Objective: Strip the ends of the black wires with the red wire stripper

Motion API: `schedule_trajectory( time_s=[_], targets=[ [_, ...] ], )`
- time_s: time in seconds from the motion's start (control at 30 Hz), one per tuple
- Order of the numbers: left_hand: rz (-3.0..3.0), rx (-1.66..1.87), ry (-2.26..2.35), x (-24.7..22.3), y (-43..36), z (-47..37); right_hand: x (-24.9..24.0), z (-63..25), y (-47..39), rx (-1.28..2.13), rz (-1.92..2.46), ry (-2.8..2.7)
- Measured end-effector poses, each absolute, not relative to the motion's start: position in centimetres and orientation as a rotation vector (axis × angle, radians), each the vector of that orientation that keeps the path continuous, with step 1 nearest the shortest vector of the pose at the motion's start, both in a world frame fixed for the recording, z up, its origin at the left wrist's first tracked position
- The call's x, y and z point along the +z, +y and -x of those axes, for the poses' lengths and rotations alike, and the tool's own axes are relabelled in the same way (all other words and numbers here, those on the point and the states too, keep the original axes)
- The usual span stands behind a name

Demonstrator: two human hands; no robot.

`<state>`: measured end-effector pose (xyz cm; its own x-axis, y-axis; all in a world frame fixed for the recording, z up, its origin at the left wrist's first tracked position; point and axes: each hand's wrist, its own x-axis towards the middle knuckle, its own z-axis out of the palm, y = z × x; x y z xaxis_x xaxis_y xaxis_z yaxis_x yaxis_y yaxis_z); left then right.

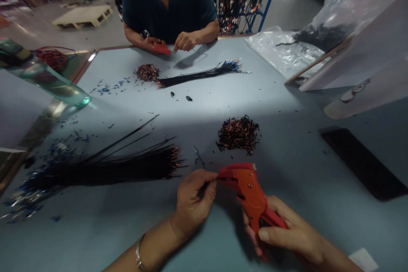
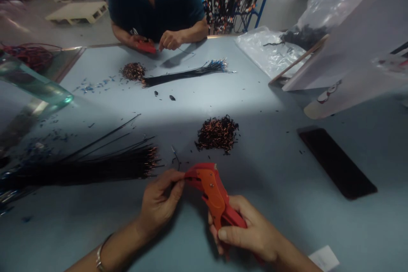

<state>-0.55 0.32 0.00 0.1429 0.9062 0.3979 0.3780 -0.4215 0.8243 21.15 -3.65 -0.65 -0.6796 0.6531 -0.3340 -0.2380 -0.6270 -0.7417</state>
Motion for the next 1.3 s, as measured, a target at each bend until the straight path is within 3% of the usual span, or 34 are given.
schedule_trajectory(
  time_s=[0.67,1.3],
  targets=[
    [-1.754,1.145,1.315,-0.01,-0.12,0.42,0.03,-20.72,-4.24,2.197,1.09,-1.081],
    [-1.77,1.132,1.31,0.1,0.01,0.44,-0.05,-20.31,-3.85,2.191,1.026,-1.021]
  ],
)
